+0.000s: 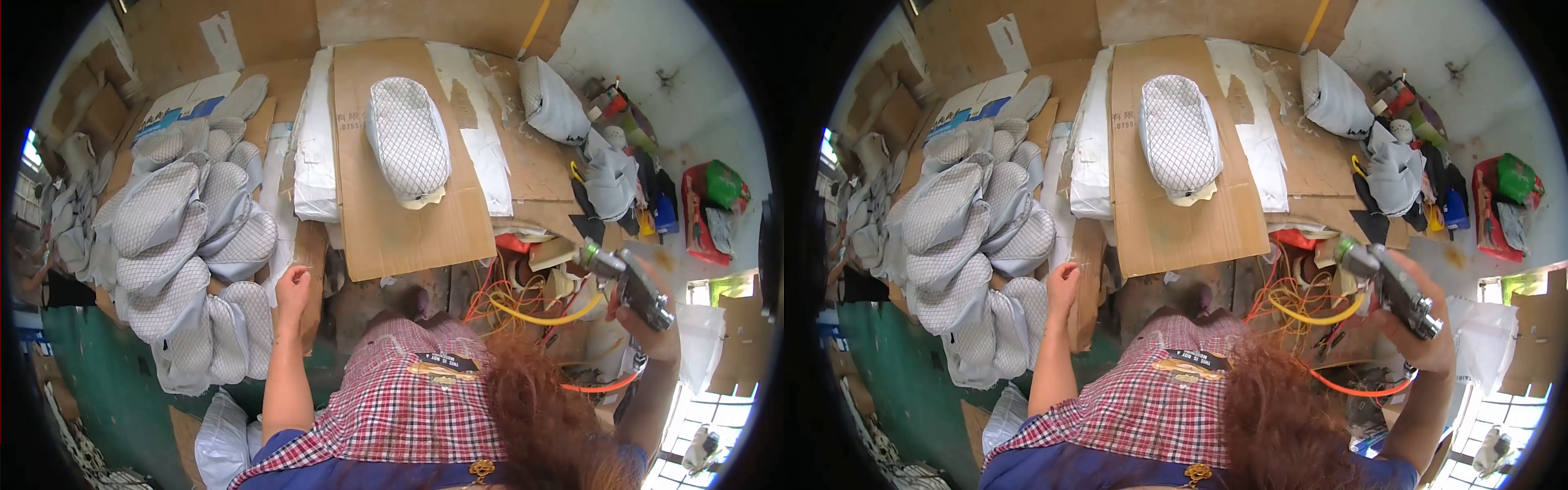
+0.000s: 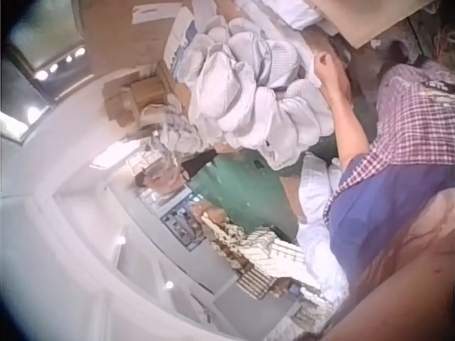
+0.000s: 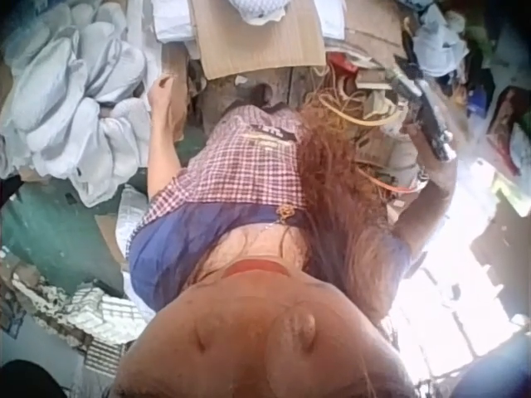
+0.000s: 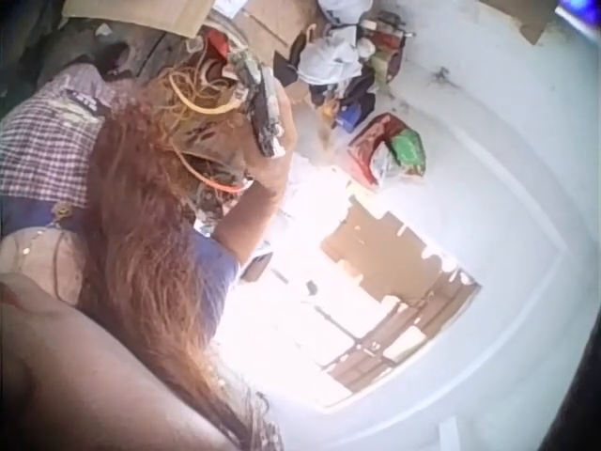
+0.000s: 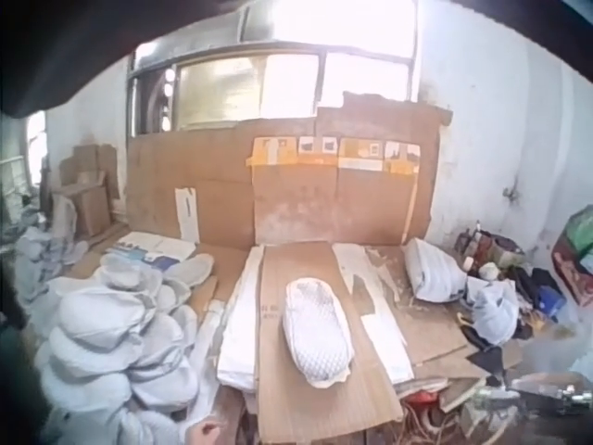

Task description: Assembling padded components by fitting mesh covers and using a pneumatic tool on a factory floor.

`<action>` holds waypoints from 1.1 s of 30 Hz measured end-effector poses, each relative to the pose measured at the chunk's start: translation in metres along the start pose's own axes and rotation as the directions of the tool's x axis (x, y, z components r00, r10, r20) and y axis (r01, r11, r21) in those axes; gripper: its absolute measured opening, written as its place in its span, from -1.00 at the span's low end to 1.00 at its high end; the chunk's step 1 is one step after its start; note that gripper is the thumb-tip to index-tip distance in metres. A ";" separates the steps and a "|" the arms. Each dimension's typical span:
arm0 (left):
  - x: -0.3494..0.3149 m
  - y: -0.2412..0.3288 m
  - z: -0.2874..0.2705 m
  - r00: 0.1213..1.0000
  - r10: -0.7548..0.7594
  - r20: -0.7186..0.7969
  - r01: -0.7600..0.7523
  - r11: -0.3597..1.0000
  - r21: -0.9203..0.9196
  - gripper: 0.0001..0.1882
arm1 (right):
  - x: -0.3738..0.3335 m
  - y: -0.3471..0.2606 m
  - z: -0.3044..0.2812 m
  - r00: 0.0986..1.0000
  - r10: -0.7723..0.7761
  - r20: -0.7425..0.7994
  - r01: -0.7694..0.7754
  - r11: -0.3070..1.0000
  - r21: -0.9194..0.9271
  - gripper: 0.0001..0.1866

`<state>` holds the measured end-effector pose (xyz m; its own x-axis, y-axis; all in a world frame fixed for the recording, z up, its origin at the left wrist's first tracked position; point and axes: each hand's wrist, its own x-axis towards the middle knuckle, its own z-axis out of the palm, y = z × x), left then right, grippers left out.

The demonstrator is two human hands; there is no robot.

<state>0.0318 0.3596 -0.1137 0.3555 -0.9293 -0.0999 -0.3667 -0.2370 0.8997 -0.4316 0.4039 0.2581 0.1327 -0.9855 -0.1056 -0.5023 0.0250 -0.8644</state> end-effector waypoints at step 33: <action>0.079 0.160 0.221 0.776 -0.594 0.215 0.493 0.358 -0.793 -0.82 | 0.162 0.098 -0.093 0.973 -0.216 0.077 0.164 0.891 0.424 -0.40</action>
<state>-0.1894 0.1857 -0.0713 0.3090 -0.6408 -0.7027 0.7258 -0.3186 0.6096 -0.5383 0.2312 0.2022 0.3039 -0.9516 0.0463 -0.0632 -0.0686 -0.9956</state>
